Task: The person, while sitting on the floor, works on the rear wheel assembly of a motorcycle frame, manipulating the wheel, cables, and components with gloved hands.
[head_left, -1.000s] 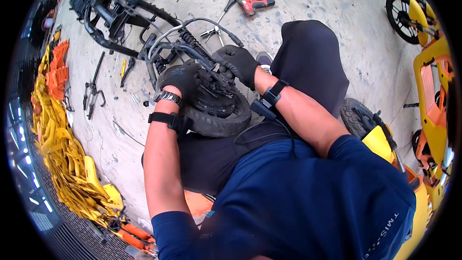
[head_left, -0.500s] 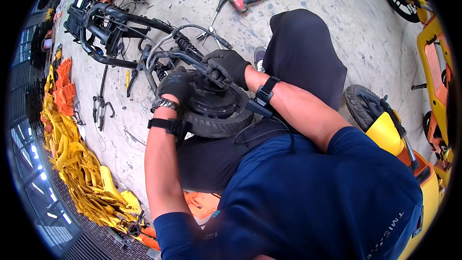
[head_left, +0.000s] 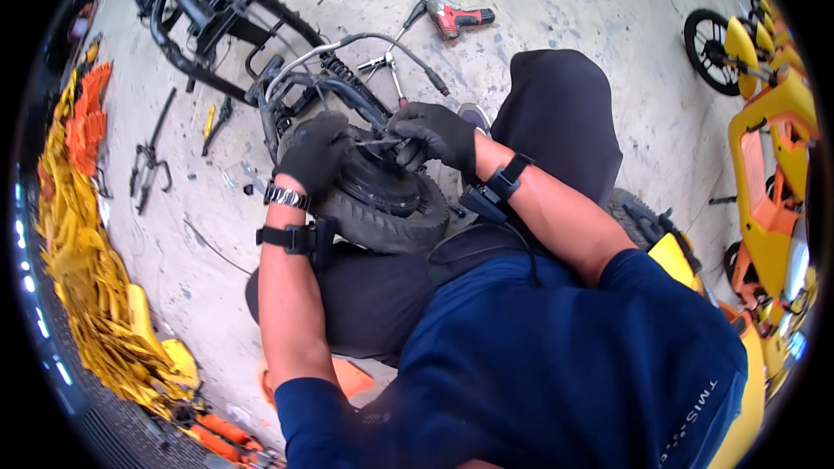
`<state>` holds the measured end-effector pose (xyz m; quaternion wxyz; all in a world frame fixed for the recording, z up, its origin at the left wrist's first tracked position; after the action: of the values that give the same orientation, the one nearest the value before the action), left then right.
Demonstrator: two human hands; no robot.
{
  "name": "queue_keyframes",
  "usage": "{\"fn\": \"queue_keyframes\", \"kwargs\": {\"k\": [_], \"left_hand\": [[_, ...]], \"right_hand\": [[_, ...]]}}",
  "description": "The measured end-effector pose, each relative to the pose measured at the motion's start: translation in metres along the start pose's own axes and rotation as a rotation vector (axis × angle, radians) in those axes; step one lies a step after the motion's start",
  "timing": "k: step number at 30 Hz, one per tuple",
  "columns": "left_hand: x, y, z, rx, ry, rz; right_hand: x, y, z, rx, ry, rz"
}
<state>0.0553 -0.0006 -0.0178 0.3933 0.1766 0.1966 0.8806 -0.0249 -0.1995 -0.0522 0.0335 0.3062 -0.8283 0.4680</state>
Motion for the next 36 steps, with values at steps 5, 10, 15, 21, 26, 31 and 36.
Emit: {"fn": "queue_keyframes", "kwargs": {"k": [5, 10, 15, 21, 26, 31, 36], "left_hand": [[-0.007, 0.009, -0.004, 0.066, -0.122, 0.131], [-0.012, 0.015, -0.002, 0.086, -0.106, 0.166], [-0.008, 0.019, 0.013, 0.159, 0.209, 0.223], [-0.014, 0.033, -0.002, 0.487, 0.209, 0.117], [-0.007, 0.040, -0.006, 0.630, 0.259, 0.112], [-0.006, 0.048, -0.014, 0.709, 0.201, 0.190], [-0.004, 0.050, -0.013, 0.788, 0.267, 0.254]], "right_hand": [[0.012, -0.018, -0.017, 0.166, -0.028, -0.071], [0.014, -0.012, -0.020, 0.226, 0.023, 0.015], [0.019, -0.027, -0.021, 0.221, 0.102, 0.102], [0.017, -0.037, -0.033, 0.164, 0.102, 0.186], [0.013, -0.021, -0.041, 0.453, 0.063, 0.188], [0.025, -0.015, -0.047, 0.289, 0.075, 0.156], [0.040, -0.026, -0.039, 0.394, 0.172, 0.194]]}}
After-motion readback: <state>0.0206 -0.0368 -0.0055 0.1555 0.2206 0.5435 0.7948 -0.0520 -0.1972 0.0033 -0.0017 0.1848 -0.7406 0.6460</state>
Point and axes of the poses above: each hand's wrist, its own x-axis away from the middle knuckle, its own z-axis out of the back of the hand, y = z × x, the point moved 4 cm from there along -x, towards the middle knuckle, and after that the axes turned 10 degrees about -y, right-handed, at the moved point
